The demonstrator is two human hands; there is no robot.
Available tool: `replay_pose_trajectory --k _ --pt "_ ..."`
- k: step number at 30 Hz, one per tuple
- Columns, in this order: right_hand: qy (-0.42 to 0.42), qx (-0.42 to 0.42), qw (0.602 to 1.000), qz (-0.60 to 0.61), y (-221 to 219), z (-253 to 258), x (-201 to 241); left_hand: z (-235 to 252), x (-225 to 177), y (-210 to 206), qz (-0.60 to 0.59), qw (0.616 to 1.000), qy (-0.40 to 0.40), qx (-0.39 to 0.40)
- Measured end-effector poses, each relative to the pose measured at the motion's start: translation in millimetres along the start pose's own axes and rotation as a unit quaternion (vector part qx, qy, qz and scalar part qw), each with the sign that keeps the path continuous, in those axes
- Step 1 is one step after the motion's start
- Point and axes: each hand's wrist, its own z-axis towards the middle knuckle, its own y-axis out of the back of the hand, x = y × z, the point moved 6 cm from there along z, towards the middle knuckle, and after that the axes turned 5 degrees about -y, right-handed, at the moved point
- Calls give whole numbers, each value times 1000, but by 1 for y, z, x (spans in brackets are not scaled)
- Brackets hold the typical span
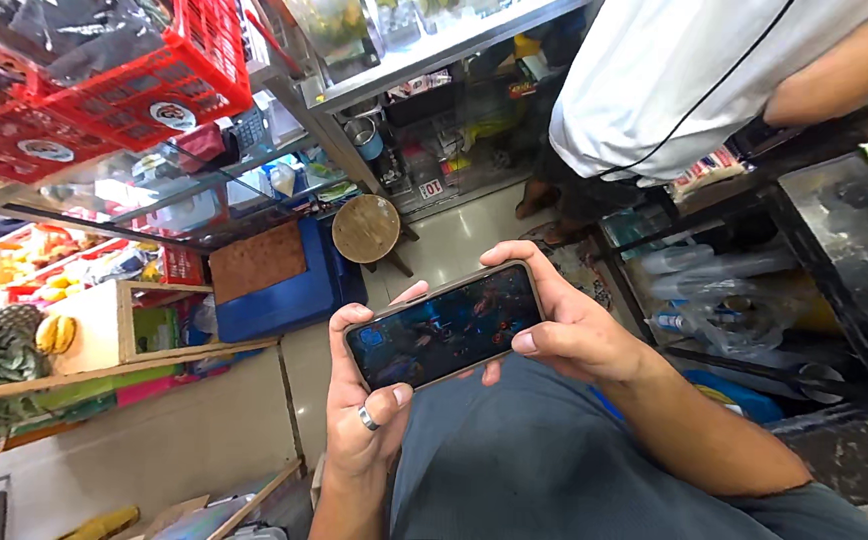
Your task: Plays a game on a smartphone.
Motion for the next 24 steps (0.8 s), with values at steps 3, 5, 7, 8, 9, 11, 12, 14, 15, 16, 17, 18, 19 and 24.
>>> replay_pose_trajectory --k 3,5,7,8,9,11,12,14,15,16,17,18,19,24 --pt "-2 -14 1000 -19 9 -3 4 -4 8 -8 18 1000 -13 -9" --pt "-8 -16 999 -48 14 -7 8 -6 15 -13 17 999 -17 -26" --pt "-18 -10 996 -84 16 -12 11 -8 20 -17 16 999 -21 -34" --pt "-24 0 996 -90 16 -13 13 -9 21 -19 15 999 -21 -36" --pt "-28 13 995 -92 16 -15 15 -10 23 -21 12 999 -21 -37" --pt "-27 34 995 -87 17 -18 19 -9 24 -27 15 999 -26 -41" --pt "-25 40 996 -79 18 -19 20 -8 24 -30 20 998 -32 -50" --pt "-18 45 997 -59 20 -23 20 -6 24 -39 49 994 -49 -79" --pt "-15 42 998 -48 21 -25 20 -6 25 -42 68 992 -57 -94" --pt "-10 39 998 -43 22 -26 19 -5 25 -45 86 988 -63 -109" --pt "-4 34 999 -43 22 -27 19 -5 26 -47 102 985 -69 -123" --pt "0 33 999 -38 22 -29 19 -4 26 -49 114 982 -74 -131" --pt "2 33 999 -28 23 -30 19 -3 26 -50 123 980 -77 -137" --pt "2 -2 1000 -22 25 -29 18 2 27 -49 153 974 -83 -148"
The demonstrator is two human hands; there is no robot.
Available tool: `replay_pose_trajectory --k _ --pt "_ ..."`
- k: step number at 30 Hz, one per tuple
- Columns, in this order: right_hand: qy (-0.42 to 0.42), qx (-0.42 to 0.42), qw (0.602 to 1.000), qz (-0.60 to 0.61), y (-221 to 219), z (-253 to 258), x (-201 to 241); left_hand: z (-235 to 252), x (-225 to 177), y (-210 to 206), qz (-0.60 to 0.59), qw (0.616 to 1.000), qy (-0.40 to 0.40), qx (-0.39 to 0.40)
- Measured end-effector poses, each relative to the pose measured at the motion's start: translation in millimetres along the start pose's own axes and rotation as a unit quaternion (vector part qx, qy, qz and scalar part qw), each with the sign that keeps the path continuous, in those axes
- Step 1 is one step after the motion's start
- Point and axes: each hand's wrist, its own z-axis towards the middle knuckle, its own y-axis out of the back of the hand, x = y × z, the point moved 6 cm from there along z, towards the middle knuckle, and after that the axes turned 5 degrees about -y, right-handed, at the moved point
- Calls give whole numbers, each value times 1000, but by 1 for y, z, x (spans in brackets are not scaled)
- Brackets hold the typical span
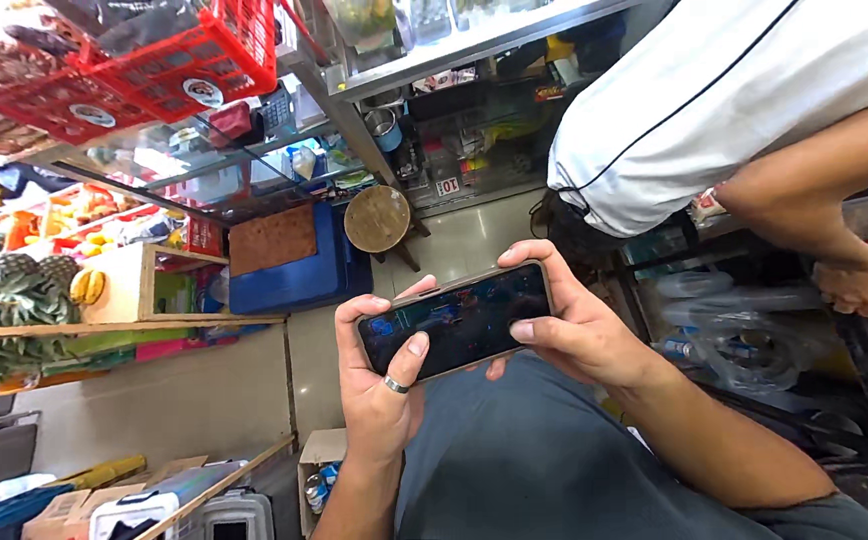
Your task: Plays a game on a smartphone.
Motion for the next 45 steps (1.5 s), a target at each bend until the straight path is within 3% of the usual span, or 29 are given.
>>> replay_pose_trajectory --k 3,13,23,29,32,45 --pt "1 -25 1000 3 1 3 -1 4 2 2 6 1000 2 -1" --pt "5 50 998 26 -2 0 0 5 2 3 14 1000 11 -23" --pt "6 55 998 15 -4 -10 -1 -7 -2 -2 41 999 0 -32" --pt "12 19 1000 -8 0 -19 2 -16 2 -3 -70 992 55 93" --pt "18 29 999 -3 -3 -23 2 -16 3 -4 -108 988 65 93" --pt "48 -34 998 -28 -6 -13 7 -3 2 -12 3 999 5 47"
